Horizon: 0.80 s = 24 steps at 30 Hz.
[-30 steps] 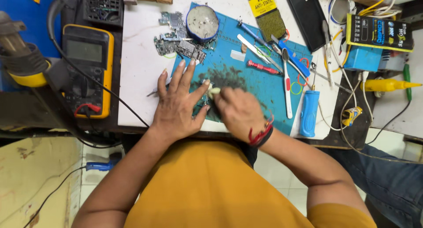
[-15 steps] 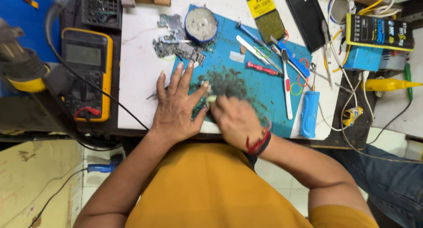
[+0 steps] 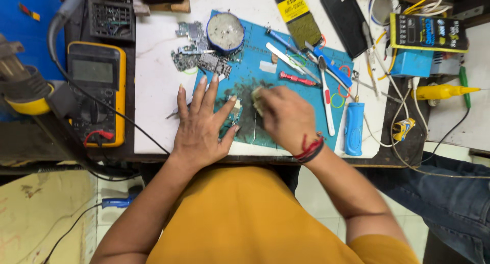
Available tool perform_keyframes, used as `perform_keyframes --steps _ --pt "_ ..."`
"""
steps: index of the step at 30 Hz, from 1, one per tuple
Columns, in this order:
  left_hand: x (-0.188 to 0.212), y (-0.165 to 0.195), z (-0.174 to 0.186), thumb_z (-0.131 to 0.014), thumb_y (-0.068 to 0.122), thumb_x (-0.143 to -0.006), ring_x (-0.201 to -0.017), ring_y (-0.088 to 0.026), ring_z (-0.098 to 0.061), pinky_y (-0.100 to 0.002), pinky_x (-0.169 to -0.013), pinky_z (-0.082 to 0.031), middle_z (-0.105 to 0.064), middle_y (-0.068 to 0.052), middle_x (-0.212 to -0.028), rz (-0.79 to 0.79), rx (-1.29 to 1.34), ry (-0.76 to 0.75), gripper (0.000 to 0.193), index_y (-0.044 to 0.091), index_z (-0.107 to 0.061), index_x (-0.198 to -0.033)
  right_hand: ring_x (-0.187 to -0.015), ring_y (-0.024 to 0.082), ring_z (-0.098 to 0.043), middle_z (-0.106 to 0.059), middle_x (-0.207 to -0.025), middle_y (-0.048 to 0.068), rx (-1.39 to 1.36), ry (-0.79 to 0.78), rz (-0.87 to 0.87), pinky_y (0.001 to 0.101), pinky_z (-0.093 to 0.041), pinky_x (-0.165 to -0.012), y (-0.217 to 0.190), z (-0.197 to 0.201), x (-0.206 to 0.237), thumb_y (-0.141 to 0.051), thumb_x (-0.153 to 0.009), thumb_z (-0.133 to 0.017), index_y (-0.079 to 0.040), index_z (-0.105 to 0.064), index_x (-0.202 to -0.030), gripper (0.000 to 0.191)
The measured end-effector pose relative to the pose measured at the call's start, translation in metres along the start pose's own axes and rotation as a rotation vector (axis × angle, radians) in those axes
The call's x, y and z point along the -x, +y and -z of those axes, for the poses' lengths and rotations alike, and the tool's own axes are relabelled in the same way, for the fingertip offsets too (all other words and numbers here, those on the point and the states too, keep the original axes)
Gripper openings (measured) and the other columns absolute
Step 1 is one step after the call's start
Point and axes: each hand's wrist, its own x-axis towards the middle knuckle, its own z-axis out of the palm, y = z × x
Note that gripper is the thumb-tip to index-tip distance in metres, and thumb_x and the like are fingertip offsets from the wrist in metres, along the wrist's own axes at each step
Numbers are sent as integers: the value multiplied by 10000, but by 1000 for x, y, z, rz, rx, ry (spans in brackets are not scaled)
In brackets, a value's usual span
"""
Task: The person solders a small component onto a disassembled phone motherboard on a repair bench, holding the board with tweezers while applying a soldering iron and solder wire. They briefly wipe the board with a cloth, reposition it, and continue soldering and probing the board.
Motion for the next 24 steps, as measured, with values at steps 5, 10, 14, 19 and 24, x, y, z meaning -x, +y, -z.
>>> perform_keyframes --steps 5,10,14,19,24 --pt "4 0 -5 -728 414 -883 -1533 -407 -242 -696 -1219 -32 -322 -234 -1631 3 19 -10 755 60 -503 -1510 -923 219 -692 -707 -1129 156 -237 228 -306 301 -549 -781 36 23 39 -24 -990 -693 -15 -661 -1302 314" --pt "5 1 -11 -754 431 -904 -1479 -367 -392 -702 -1223 -34 -485 -188 -1528 -39 -19 35 770 8 -488 -1490 -882 123 -626 -677 -1051 85 -55 688 -583 252 -521 -747 115 46 112 -28 -1018 -756 -17 -699 -1163 157" --pt "8 1 -14 -780 432 -903 -1420 -337 -473 -702 -1229 -35 -566 -142 -1458 -51 -41 56 782 -1 -489 -1485 -916 169 -627 -646 -1082 103 352 775 -625 301 -536 -785 169 66 158 -57 -1003 -832 16 -659 -1191 266" --pt "10 0 -15 -793 431 -901 -1417 -326 -482 -704 -1234 -39 -571 -132 -1450 -34 -23 72 777 17 -490 -1485 -924 163 -660 -681 -1150 111 64 885 -797 311 -576 -836 197 80 173 -110 -1022 -800 14 -635 -1210 279" --pt "9 0 -16 -791 432 -898 -1420 -328 -479 -706 -1229 -31 -568 -131 -1455 -34 -19 54 781 22 -483 -1487 -1025 244 -675 -664 -1225 184 168 863 -655 343 -582 -855 226 89 144 -121 -953 -910 64 -576 -1281 504"
